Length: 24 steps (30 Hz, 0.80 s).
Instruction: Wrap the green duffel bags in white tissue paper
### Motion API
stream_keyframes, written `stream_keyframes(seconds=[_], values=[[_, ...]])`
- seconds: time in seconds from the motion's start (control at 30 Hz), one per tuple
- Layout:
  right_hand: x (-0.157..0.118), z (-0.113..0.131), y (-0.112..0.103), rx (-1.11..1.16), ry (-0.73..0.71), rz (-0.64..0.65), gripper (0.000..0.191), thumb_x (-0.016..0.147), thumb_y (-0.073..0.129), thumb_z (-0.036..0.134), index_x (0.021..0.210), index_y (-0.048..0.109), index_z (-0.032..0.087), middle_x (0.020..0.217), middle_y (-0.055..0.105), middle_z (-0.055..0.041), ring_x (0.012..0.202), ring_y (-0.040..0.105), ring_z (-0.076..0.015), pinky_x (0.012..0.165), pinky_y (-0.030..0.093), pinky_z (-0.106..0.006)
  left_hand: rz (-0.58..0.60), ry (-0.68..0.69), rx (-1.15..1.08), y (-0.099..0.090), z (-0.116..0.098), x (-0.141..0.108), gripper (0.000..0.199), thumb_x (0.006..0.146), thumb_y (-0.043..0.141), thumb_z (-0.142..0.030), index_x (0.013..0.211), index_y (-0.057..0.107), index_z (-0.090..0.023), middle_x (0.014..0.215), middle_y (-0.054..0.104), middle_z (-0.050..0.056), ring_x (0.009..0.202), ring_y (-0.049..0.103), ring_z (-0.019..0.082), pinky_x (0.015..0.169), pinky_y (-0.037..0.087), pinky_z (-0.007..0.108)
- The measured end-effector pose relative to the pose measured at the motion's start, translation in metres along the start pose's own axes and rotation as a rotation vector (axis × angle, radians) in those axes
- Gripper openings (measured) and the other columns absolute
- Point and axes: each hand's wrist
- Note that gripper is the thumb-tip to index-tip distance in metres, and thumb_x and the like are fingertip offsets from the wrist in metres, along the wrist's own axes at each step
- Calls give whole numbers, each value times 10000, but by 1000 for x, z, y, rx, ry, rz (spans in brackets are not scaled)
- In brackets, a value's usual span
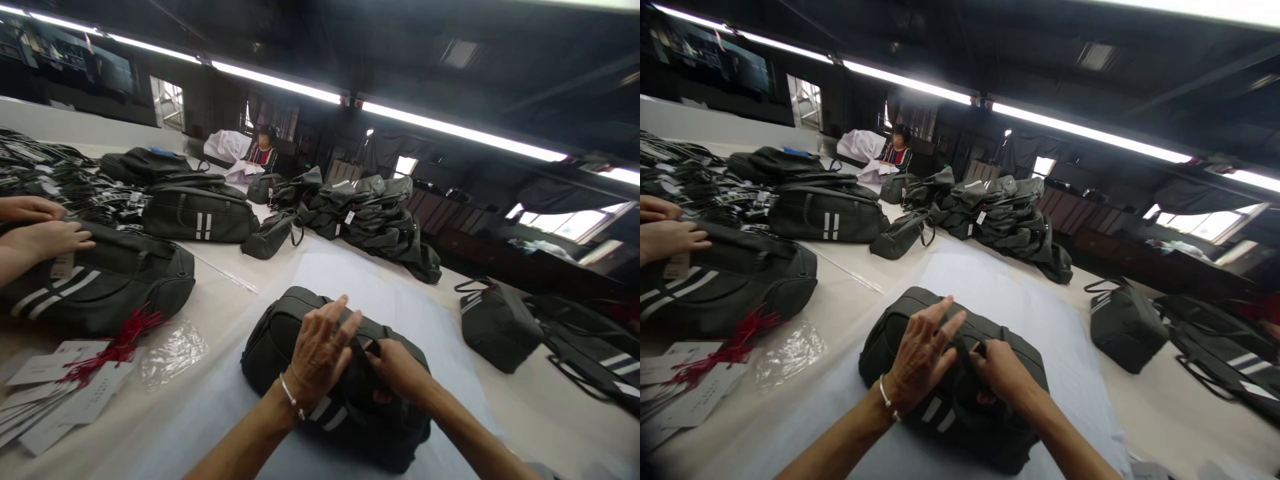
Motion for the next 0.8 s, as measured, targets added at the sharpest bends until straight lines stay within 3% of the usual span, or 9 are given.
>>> stream_keyframes(seconds=[0.1,0.2,0.27,0.43,0.57,0.7,0.8], values=[[1,14,-24,-70,-80,-107,82,772,528,205,757,607,188,597,667,1,535,652,-165,473,483,-207,40,352,-2,-9,-7,4,278,954,507,-198,1228,537,-233,1234,591,43,1293,407,223,1140,241,430],[7,33,-52,-99,-68,-241,226,764,437,115,866,622,195,445,581,37,460,631,-168,436,469,-208,126,390,-22,-6,-10,-2,126,951,495,-155,1027,589,-191,819,616,-2,951,560,171,1079,293,389],[18,47,-70,-65,-68,-338,235,779,431,124,919,607,195,414,551,45,426,622,-180,403,463,-218,187,407,-17,-1,-7,-11,67,948,521,-199,907,573,-189,695,545,-24,731,519,151,962,367,376],[72,61,-99,-56,-156,-591,119,835,482,221,944,526,206,664,650,14,521,663,-152,478,481,-216,292,475,-70,9,13,-41,434,898,543,-588,731,491,-191,660,503,-23,632,452,145,692,376,322],[119,20,-93,-178,-135,-665,75,808,504,178,870,529,212,676,633,30,585,664,-134,590,443,-230,308,410,-62,12,31,-65,493,881,525,-636,685,446,-191,640,486,-31,605,431,135,678,361,317],[149,-44,-67,-262,-46,-462,95,677,611,151,616,559,201,567,615,33,568,623,-149,597,407,-257,320,370,-54,25,42,-86,441,885,572,-580,708,450,-195,655,486,-41,615,448,132,728,378,314],[165,-71,-57,-290,21,-311,86,583,677,197,538,606,212,521,614,28,584,594,-173,576,396,-270,308,373,-33,36,45,-96,387,888,612,-513,718,464,-199,656,491,-47,615,456,130,750,405,307]])
Point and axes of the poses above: each hand's wrist, its own x-axis towards the middle knuckle, its own y-axis out of the palm, z = x × y
